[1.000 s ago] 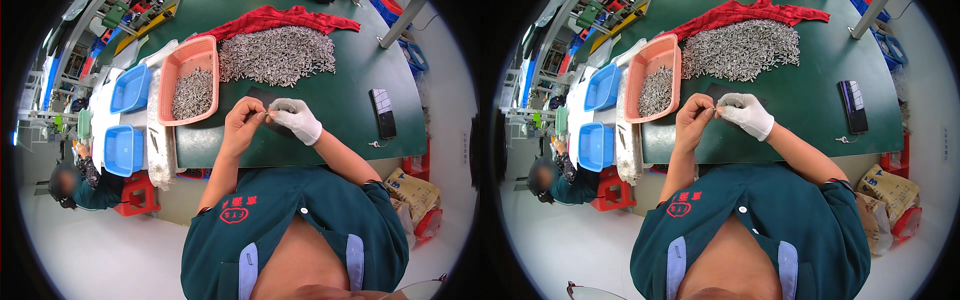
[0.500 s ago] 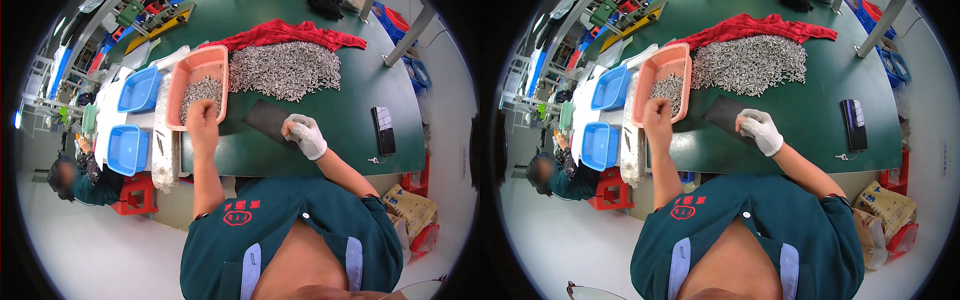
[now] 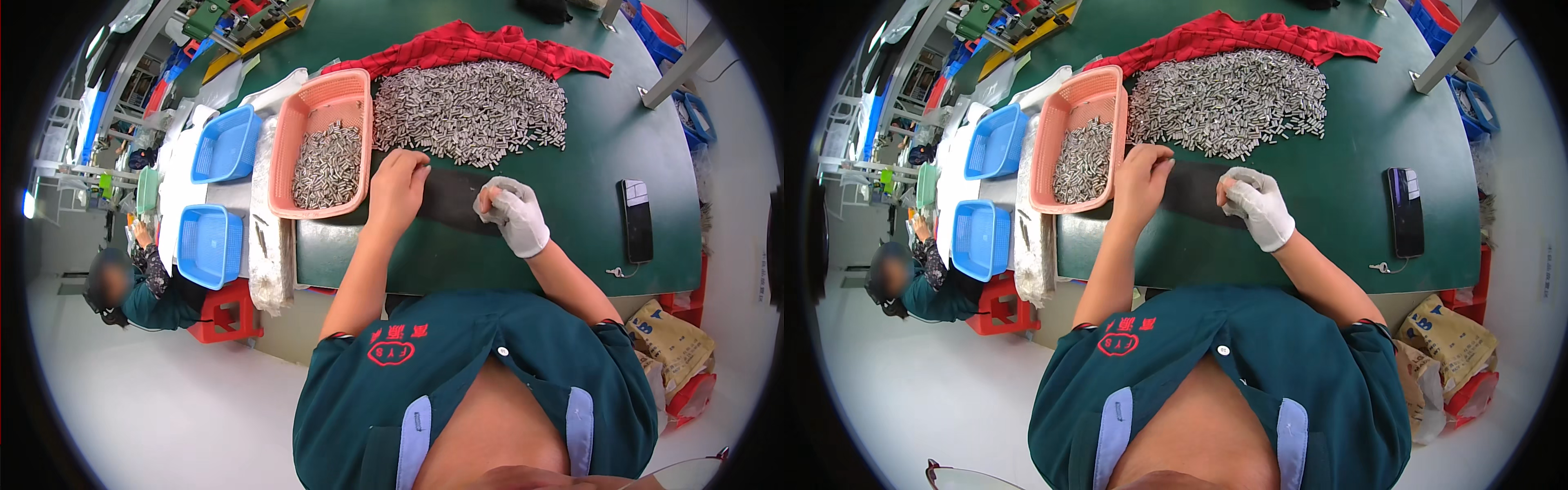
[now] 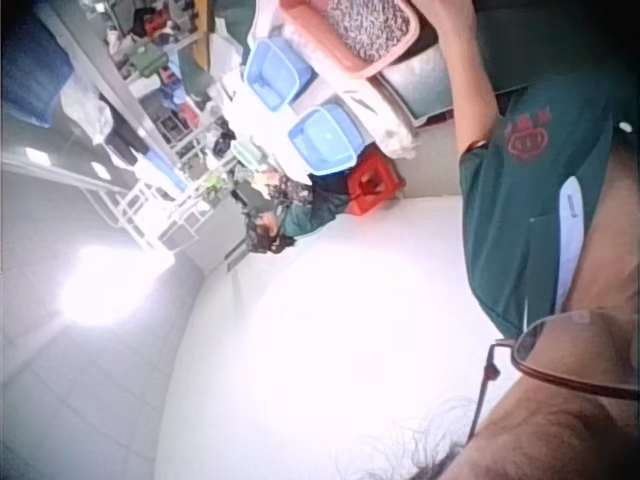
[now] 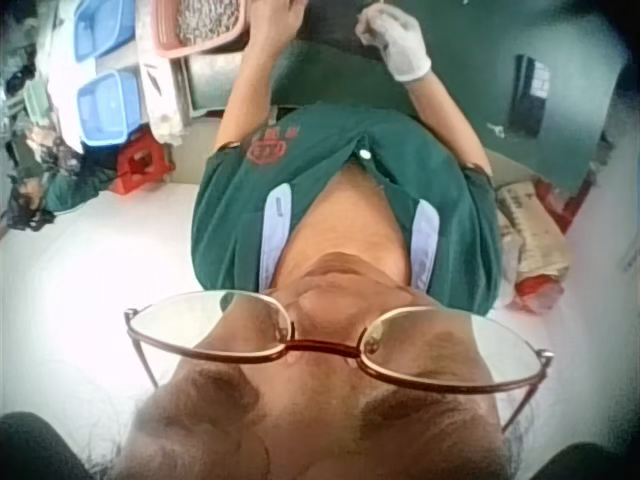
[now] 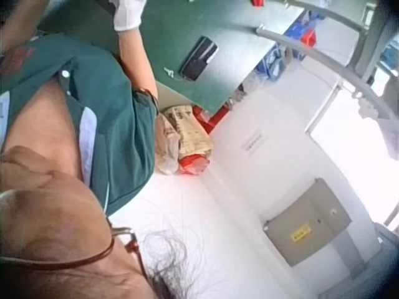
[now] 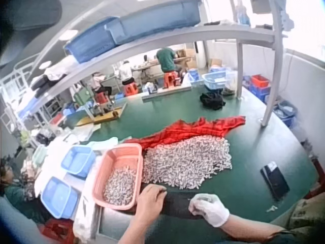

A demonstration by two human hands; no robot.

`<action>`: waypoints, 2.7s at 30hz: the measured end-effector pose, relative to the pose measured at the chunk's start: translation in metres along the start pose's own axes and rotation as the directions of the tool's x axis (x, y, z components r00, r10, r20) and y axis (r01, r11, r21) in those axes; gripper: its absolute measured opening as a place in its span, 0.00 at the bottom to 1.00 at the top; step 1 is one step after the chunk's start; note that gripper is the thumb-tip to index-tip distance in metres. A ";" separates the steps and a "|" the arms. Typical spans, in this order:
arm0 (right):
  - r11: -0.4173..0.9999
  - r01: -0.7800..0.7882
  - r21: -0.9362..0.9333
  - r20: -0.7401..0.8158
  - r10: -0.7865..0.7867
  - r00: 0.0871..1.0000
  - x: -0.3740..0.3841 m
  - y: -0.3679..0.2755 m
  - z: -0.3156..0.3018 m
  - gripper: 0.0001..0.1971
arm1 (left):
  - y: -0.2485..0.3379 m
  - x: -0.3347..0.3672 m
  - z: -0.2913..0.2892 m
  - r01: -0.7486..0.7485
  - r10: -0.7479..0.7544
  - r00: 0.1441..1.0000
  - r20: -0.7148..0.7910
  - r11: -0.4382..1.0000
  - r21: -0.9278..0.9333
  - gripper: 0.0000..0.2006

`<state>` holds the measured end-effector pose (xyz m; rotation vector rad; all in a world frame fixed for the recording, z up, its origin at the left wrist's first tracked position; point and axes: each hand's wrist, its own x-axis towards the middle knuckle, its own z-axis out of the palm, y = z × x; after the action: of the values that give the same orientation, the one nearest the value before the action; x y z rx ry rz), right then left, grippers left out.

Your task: The person sorts through a pile of small metal parts by hand, placing them into a plastic basket and a blue tray.

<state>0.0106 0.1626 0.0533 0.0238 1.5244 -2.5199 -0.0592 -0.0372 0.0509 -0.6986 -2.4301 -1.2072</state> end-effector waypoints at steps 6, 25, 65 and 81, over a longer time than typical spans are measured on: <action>0.993 -0.011 0.117 0.106 -0.001 0.994 0.004 0.004 -0.005 0.11 | -0.042 0.019 0.029 0.113 -0.140 0.986 0.095 0.962 0.249 0.06; 0.988 -0.110 0.106 0.022 0.109 0.994 0.000 0.006 -0.011 0.11 | -0.011 0.009 0.015 0.482 -0.326 0.873 0.362 0.467 -0.742 0.04; 0.828 0.087 0.553 -0.072 -0.056 0.996 0.024 0.017 -0.023 0.27 | 0.022 -0.063 0.055 0.046 -0.072 0.990 0.123 0.979 0.200 0.06; 0.831 0.094 0.548 -0.061 -0.073 0.995 0.026 0.022 -0.024 0.26 | 0.023 -0.063 0.056 0.059 -0.086 0.987 0.134 0.980 0.189 0.06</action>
<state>-0.0128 0.1695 0.0196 0.0901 0.7643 -2.9538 0.0007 0.0025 0.0018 -0.6659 -2.6638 -0.9702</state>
